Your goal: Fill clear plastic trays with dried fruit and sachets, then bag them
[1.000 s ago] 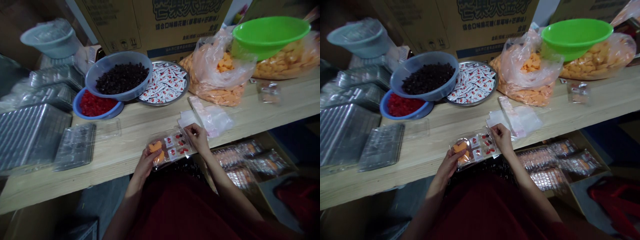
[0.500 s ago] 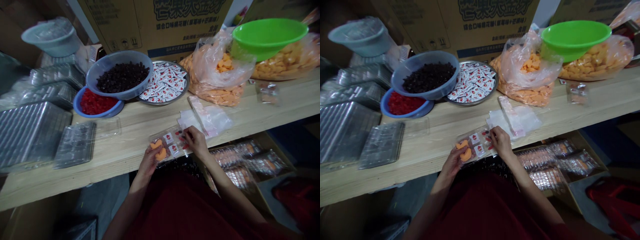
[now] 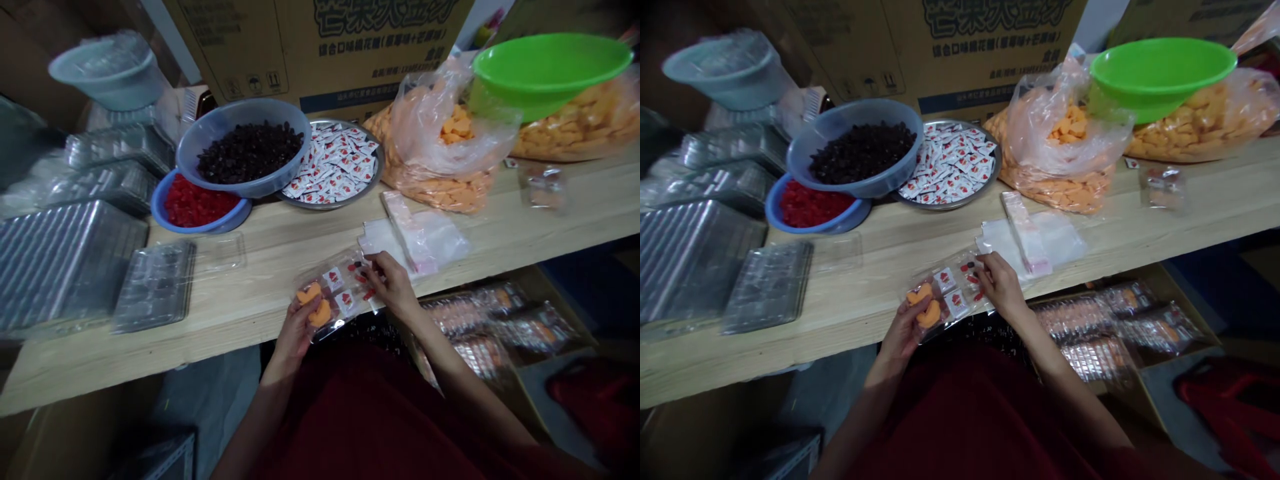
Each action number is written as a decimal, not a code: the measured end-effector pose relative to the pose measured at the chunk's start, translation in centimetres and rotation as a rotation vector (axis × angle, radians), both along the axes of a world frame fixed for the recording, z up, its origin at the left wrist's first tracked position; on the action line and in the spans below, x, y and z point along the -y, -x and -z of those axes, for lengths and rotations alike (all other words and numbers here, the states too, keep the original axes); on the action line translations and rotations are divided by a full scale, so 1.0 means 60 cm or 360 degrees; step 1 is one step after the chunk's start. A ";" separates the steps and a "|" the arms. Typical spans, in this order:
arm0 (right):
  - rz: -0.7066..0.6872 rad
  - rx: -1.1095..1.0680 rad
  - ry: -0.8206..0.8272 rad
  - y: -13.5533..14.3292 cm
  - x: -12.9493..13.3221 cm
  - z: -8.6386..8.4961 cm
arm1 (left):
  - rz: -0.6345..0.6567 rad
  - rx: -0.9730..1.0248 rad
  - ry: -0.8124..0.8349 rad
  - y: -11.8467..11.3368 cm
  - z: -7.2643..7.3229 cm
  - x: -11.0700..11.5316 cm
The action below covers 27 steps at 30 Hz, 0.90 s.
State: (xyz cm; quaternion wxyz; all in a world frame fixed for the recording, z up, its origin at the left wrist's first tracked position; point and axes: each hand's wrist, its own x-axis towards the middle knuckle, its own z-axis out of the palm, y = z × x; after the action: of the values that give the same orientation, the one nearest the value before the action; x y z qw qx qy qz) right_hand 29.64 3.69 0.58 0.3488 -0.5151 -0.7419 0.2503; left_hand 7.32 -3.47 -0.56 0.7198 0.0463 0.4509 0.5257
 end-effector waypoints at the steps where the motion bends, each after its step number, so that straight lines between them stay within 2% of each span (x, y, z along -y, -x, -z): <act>1: 0.0039 0.0049 -0.0019 -0.006 0.003 0.002 | -0.0005 0.0024 0.0006 -0.002 0.002 -0.002; 5: 0.0312 0.0238 -0.0085 -0.037 0.023 0.010 | -0.0059 0.0037 0.0010 -0.021 0.002 -0.017; 9: 0.0490 0.0263 0.0008 -0.059 0.049 0.016 | -0.0090 0.0054 0.0020 -0.037 -0.004 -0.028; 15: 0.0506 0.0074 0.0057 -0.049 0.065 0.017 | -0.0167 -0.0014 -0.0080 -0.042 -0.017 -0.025; 21: 0.0674 -0.0225 0.0156 -0.031 0.062 0.003 | -0.0349 -0.0161 -0.0182 -0.050 -0.037 -0.011; 24: 0.0601 -0.0323 0.0174 -0.013 0.059 -0.010 | -0.0434 -0.0267 -0.0229 -0.047 -0.049 -0.002; 27: 0.0442 -0.0385 0.0311 0.011 0.055 -0.012 | -0.0491 -0.0383 -0.0252 -0.037 -0.055 0.007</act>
State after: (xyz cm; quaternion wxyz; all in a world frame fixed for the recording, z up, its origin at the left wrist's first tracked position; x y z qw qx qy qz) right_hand 29.01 0.39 1.31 0.4149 -0.6099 -0.5887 0.3306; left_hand 9.54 -3.91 2.75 0.5657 0.0957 0.4927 0.6543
